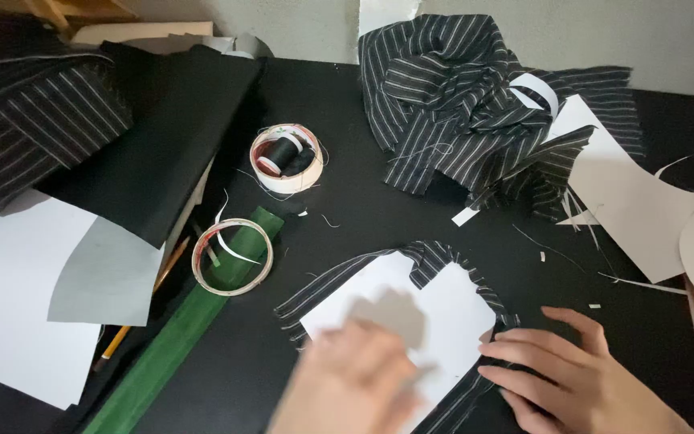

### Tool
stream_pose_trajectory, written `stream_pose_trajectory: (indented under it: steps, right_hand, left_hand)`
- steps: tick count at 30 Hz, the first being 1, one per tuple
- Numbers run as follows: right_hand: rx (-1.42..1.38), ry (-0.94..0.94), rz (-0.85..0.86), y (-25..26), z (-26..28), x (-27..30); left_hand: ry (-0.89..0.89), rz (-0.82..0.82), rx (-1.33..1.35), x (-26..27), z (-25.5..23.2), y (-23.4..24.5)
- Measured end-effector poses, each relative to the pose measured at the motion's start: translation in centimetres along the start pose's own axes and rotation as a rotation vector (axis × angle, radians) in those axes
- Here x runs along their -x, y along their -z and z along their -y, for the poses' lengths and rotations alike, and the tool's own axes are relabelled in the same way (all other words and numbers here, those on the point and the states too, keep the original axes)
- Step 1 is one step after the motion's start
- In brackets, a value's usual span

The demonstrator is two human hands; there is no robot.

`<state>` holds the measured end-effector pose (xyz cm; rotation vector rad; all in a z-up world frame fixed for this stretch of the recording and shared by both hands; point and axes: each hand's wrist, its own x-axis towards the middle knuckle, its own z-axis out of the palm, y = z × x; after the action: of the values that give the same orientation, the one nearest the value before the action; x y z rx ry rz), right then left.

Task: Hand-sewing fabric edges around a template and trimming excess material with scissors

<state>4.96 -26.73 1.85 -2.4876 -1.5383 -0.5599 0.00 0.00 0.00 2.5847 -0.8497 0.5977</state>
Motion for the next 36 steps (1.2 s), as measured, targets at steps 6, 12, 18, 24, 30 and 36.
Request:
stream_pose_trajectory:
  steps: [6, 12, 18, 24, 30, 36]
  right_hand:
    - [0.064, 0.013, 0.106, 0.6, -1.5, 1.0]
    - [-0.014, 0.002, 0.166, 0.7, -1.8, 2.0]
    - [0.107, 0.050, 0.011, 0.6, -0.3, -0.3]
    - [0.013, 0.213, 0.106, -0.3, 0.2, -0.7]
    - [-0.148, 0.148, 0.143, 0.0, 1.2, -1.2]
    - [-0.237, 0.163, 0.156, -0.6, 1.1, -1.1]
  left_hand:
    - [-0.154, -0.084, 0.022, -1.2, -3.0, -0.4]
    - [-0.175, 0.047, 0.113, -0.1, -1.6, -1.0]
    - [-0.144, 0.005, 0.137, -0.3, -1.4, -0.5]
    - [-0.113, -0.072, 0.091, -0.5, -0.9, -0.4]
    - [-0.090, 0.009, 0.148, 0.6, -0.4, -1.5]
    - [-0.126, -0.110, 0.081, 0.6, -0.4, -1.8]
